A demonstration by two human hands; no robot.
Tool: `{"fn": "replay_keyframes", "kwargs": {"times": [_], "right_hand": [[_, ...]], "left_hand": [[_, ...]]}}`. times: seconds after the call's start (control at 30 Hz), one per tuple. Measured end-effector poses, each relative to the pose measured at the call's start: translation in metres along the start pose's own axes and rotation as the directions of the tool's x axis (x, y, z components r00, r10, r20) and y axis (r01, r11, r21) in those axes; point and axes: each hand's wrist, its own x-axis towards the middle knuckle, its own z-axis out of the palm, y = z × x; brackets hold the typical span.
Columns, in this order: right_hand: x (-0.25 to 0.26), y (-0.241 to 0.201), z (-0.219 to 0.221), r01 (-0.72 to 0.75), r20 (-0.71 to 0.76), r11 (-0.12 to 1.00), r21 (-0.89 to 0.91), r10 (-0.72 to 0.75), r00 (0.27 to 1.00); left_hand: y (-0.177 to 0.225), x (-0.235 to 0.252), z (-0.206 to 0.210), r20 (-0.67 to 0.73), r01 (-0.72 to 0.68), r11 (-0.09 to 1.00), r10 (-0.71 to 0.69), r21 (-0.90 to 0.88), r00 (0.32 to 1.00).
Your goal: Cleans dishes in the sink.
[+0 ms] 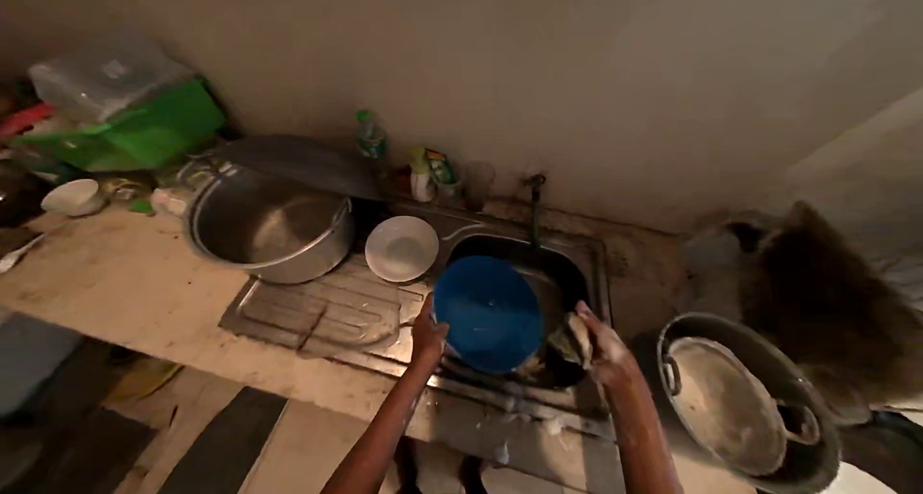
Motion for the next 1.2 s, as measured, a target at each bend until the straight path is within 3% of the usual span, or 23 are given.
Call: {"fn": "replay_keyframes", "kwargs": {"times": [0.03, 0.07, 0.17, 0.27, 0.33, 0.43, 0.47, 0.5, 0.53, 0.57, 0.6, 0.63, 0.67, 0.7, 0.77, 0.83, 0.93, 1.03, 1.07, 1.1, 1.13, 1.17, 1.2], "right_hand": [[-0.002, -0.001, 0.003, -0.016, 0.058, 0.986, 0.168, 0.007, 0.998], [-0.005, -0.004, 0.014, 0.002, 0.065, 0.975, 0.220, -0.017, 0.998], [-0.004, -0.026, 0.094, 0.115, 0.049, 0.985, 0.127, -0.122, 0.991], [0.034, -0.038, 0.191, 0.210, 0.161, 0.968, 0.137, -0.231, 0.960], [0.072, -0.031, 0.242, 0.372, 0.246, 0.925, -0.081, -0.343, 0.906], [0.095, -0.014, 0.281, 0.599, 0.446, 0.672, -0.436, -0.417, 0.792], [0.086, -0.022, 0.295, 0.559, 0.458, 0.601, -0.571, -0.331, 0.825], [0.073, -0.043, 0.312, 0.433, 0.449, 0.562, -0.705, -0.119, 0.885], [0.095, -0.011, 0.311, 0.723, 0.585, 0.401, -0.563, -0.425, 0.691], [0.136, 0.027, 0.316, 0.917, 0.601, 0.110, -0.384, -0.724, 0.339], [0.129, 0.019, 0.325, 0.866, 0.659, 0.055, -0.498, -0.625, 0.418], [0.096, -0.017, 0.342, 0.691, 0.650, 0.052, -0.721, -0.292, 0.701], [0.079, -0.035, 0.361, 0.558, 0.555, 0.009, -0.830, -0.094, 0.827], [0.072, -0.037, 0.373, 0.496, 0.497, -0.031, -0.868, -0.029, 0.867], [0.080, -0.020, 0.383, 0.473, 0.473, -0.080, -0.878, 0.018, 0.881], [0.090, -0.013, 0.390, 0.491, 0.488, -0.055, -0.869, 0.059, 0.871], [0.096, -0.014, 0.401, 0.511, 0.510, -0.086, -0.856, 0.035, 0.860], [0.106, -0.027, 0.390, 0.531, 0.532, 0.025, -0.847, 0.066, 0.845], [0.127, -0.017, 0.370, 0.612, 0.611, 0.073, -0.788, -0.036, 0.791], [0.160, 0.010, 0.342, 0.759, 0.715, 0.069, -0.648, -0.287, 0.637], [0.185, 0.032, 0.323, 0.862, 0.751, -0.032, -0.506, -0.508, 0.422], [0.186, 0.037, 0.319, 0.893, 0.747, -0.145, -0.426, -0.614, 0.257], [0.151, 0.019, 0.325, 0.828, 0.784, -0.244, -0.505, -0.530, 0.322]], "left_hand": [[0.002, -0.003, -0.013, 0.016, -0.058, 0.997, 0.057, 0.050, 0.998], [0.003, -0.006, -0.027, 0.030, -0.094, 0.992, 0.092, 0.086, 0.995], [0.005, -0.020, -0.067, 0.079, -0.117, 0.990, 0.111, 0.075, 0.991], [0.004, -0.034, -0.101, 0.109, -0.080, 0.996, 0.076, 0.031, 0.991], [-0.002, -0.038, -0.117, 0.115, -0.063, 0.998, 0.063, -0.007, 0.991], [-0.014, -0.048, -0.137, 0.141, -0.080, 0.994, 0.089, -0.067, 0.986], [-0.015, -0.051, -0.142, 0.143, -0.093, 0.992, 0.105, -0.090, 0.984], [-0.015, -0.053, -0.147, 0.146, -0.080, 0.990, 0.097, -0.117, 0.984], [-0.014, -0.056, -0.151, 0.144, -0.055, 0.993, 0.071, -0.109, 0.987], [-0.013, -0.058, -0.154, 0.133, -0.013, 0.996, 0.024, -0.084, 0.991], [-0.014, -0.058, -0.156, 0.120, 0.026, 0.998, -0.019, -0.052, 0.993], [-0.014, -0.058, -0.156, 0.113, 0.047, 0.998, -0.043, -0.033, 0.993], [-0.017, -0.056, -0.156, 0.114, 0.058, 0.998, -0.054, -0.037, 0.992], [-0.018, -0.056, -0.156, 0.122, 0.062, 0.997, -0.056, -0.049, 0.991], [-0.023, -0.057, -0.155, 0.138, 0.067, 0.996, -0.059, -0.055, 0.989], [-0.028, -0.055, -0.155, 0.154, 0.066, 0.998, -0.063, -0.014, 0.986], [-0.036, -0.054, -0.153, 0.148, 0.079, 0.997, -0.081, 0.021, 0.986], [-0.035, -0.057, -0.151, 0.145, 0.105, 0.993, -0.111, 0.050, 0.983], [-0.032, -0.057, -0.151, 0.143, 0.115, 0.990, -0.125, 0.078, 0.982], [-0.029, -0.058, -0.150, 0.137, 0.116, 0.988, -0.129, 0.099, 0.982], [-0.028, -0.058, -0.150, 0.134, 0.109, 0.988, -0.123, 0.112, 0.983], [-0.026, -0.059, -0.150, 0.132, 0.100, 0.987, -0.116, 0.122, 0.984], [-0.024, -0.060, -0.150, 0.127, 0.095, 0.987, -0.112, 0.133, 0.985]]}}
